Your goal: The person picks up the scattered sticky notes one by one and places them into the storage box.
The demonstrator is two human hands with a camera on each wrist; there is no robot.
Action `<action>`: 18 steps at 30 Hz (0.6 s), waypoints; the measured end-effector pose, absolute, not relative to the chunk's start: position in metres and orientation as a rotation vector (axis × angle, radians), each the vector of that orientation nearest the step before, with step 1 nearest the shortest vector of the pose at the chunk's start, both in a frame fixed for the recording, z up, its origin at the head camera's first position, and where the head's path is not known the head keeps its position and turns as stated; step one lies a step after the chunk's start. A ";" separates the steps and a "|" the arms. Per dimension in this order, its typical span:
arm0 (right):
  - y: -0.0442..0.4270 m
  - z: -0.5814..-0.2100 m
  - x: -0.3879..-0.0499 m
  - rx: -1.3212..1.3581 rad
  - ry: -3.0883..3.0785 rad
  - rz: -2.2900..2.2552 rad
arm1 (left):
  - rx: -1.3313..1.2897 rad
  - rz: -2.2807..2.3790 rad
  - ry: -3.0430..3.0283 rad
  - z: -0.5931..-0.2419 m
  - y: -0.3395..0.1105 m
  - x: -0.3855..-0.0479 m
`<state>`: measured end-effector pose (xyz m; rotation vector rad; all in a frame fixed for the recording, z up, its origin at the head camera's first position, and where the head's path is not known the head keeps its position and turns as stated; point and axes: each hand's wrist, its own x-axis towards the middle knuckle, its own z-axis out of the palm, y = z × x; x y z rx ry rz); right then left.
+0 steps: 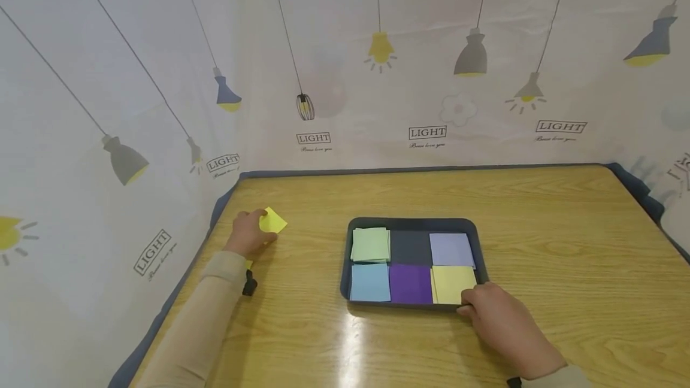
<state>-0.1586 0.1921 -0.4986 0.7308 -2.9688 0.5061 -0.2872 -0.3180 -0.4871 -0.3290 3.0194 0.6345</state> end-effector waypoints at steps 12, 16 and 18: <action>0.191 -0.500 -0.157 0.710 -2.961 0.511 | -0.239 0.729 3.029 -0.487 -0.315 -0.290; 0.190 -0.500 -0.157 0.693 -2.964 0.522 | -0.181 0.803 3.066 -0.485 -0.311 -0.294; 0.190 -0.501 -0.157 0.690 -2.962 0.525 | -0.173 0.848 3.064 -0.483 -0.307 -0.294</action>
